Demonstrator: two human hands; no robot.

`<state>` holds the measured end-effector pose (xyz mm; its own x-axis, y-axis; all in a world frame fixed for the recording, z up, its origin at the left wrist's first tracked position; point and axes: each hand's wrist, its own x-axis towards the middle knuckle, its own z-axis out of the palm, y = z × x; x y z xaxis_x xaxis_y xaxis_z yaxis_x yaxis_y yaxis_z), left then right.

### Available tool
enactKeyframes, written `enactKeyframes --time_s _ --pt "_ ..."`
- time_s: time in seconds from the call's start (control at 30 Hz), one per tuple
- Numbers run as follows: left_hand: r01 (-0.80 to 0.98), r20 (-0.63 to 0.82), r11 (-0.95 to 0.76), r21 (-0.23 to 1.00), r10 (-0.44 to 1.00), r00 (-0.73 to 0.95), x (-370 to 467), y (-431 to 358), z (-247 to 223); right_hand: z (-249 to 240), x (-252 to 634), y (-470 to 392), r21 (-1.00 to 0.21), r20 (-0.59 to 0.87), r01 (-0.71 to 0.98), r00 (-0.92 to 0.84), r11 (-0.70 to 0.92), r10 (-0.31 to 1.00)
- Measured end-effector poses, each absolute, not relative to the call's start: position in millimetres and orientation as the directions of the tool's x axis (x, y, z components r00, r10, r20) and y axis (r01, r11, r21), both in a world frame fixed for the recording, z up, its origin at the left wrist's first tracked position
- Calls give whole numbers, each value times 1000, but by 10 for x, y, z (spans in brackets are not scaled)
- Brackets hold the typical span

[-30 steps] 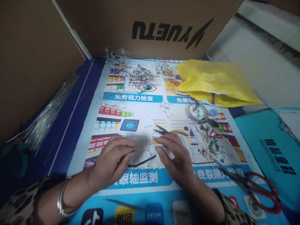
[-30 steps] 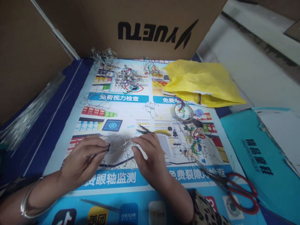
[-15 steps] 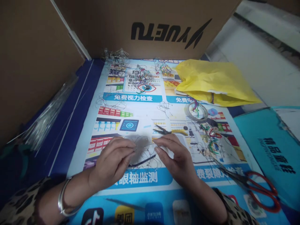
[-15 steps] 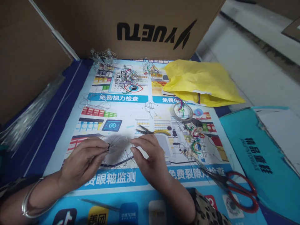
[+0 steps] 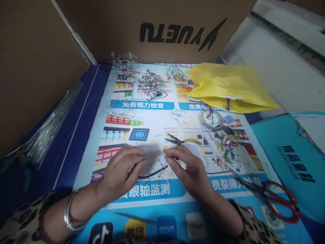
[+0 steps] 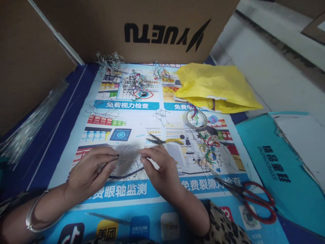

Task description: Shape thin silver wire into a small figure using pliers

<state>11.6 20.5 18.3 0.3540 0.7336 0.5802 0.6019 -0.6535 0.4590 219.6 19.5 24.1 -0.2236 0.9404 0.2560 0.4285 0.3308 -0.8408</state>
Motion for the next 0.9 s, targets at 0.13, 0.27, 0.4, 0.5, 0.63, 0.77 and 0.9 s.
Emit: enactKeyframes --time_s 0.13,0.27,0.4,0.5,0.63,0.77,0.9 --pt "613 579 -648 452 736 351 116 201 179 225 2203 197 -842 260 423 -226 335 939" --pt "613 573 -640 464 744 342 115 194 163 198 2213 196 -849 251 414 -233 329 940" --pt "609 567 -639 470 747 346 122 198 176 187 2220 194 -839 255 421 -257 345 932" --pt "611 569 -643 462 743 352 126 202 183 185 2225 195 -828 260 430 -276 360 925" --pt "616 570 -640 459 744 349 125 206 166 190 2226 203 -822 259 432 -299 372 918" --pt "609 560 -649 457 741 369 125 215 150 212 2216 212 -824 257 425 -310 375 915" --pt "619 552 -636 461 751 362 131 213 153 235 2203 220 -826 275 406 -312 390 909"
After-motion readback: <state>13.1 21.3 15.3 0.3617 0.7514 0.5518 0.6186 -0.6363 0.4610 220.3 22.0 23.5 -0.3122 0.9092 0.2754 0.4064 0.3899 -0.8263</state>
